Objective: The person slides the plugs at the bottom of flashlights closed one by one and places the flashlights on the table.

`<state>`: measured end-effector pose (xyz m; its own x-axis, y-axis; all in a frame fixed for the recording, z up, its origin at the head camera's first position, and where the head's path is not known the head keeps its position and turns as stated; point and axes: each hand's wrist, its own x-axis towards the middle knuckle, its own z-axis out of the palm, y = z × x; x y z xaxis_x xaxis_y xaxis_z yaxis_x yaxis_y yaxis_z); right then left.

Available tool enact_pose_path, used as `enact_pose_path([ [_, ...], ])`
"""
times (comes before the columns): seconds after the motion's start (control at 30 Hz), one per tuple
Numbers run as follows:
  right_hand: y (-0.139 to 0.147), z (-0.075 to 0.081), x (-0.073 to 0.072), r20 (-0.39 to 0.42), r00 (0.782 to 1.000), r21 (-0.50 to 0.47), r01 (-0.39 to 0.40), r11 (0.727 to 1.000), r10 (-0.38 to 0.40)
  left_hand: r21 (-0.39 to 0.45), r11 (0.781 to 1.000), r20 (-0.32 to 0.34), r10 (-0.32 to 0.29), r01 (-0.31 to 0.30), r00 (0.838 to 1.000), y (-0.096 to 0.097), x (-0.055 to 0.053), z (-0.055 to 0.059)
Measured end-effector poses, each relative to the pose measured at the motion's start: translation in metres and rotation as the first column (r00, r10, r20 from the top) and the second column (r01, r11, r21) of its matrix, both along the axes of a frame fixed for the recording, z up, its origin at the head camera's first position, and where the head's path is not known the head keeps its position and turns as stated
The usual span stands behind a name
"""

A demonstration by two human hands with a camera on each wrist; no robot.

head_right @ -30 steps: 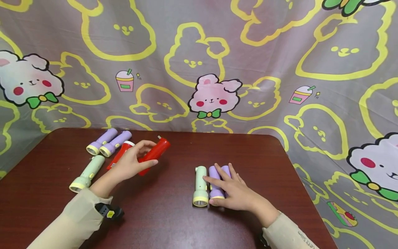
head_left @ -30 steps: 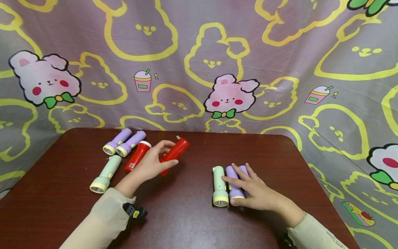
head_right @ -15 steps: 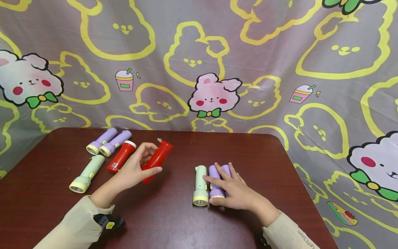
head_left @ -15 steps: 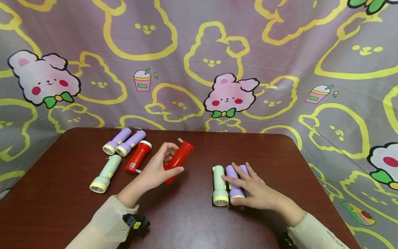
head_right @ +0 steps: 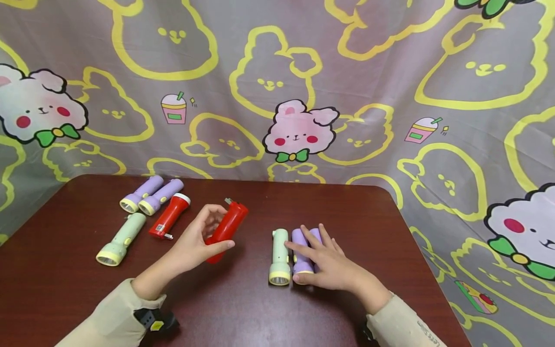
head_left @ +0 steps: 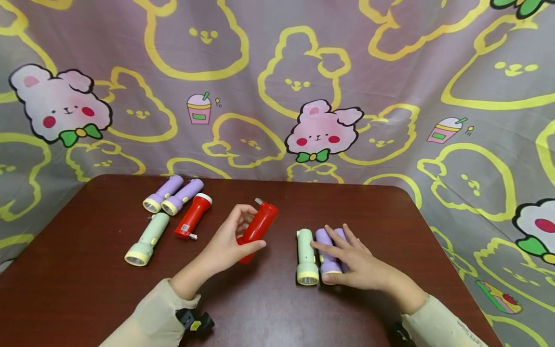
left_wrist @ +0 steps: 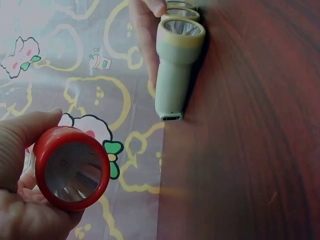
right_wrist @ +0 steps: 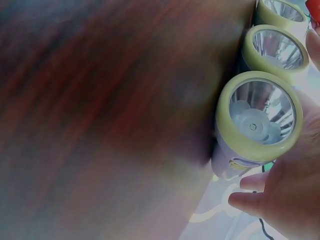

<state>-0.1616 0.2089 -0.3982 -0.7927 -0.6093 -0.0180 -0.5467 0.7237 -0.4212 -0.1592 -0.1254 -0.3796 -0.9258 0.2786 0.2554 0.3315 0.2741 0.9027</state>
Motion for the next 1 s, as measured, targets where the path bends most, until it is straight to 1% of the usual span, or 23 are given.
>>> enact_pose_path([
  [0.1,0.001,0.002,0.0,0.006,1.0,-0.008,0.006,1.0,-0.006,0.006,1.0,-0.006,0.004,-0.004,1.0,0.003,0.002,0.0],
  [0.33,0.004,0.006,-0.001,-0.02,1.0,-0.052,-0.009,0.999,0.008,0.016,1.0,-0.001,0.024,-0.024,1.0,0.012,0.011,0.001],
  [0.53,0.002,0.012,-0.003,-0.075,0.997,-0.131,-0.017,0.991,0.007,0.027,0.998,-0.002,0.048,-0.048,0.999,0.021,0.018,0.001],
  [0.7,-0.003,0.017,-0.005,-0.11,0.994,-0.222,-0.031,0.974,0.007,0.066,0.994,0.005,0.084,-0.085,0.996,0.028,0.022,0.0],
  [0.87,-0.009,0.023,-0.005,-0.128,0.992,-0.301,-0.03,0.953,-0.009,0.099,0.99,-0.043,0.106,-0.102,0.993,0.036,0.025,-0.002],
  [1.0,-0.016,0.028,-0.006,-0.135,0.991,-0.36,-0.03,0.932,-0.02,0.109,0.987,-0.051,0.126,-0.119,0.991,0.043,0.028,-0.003],
])
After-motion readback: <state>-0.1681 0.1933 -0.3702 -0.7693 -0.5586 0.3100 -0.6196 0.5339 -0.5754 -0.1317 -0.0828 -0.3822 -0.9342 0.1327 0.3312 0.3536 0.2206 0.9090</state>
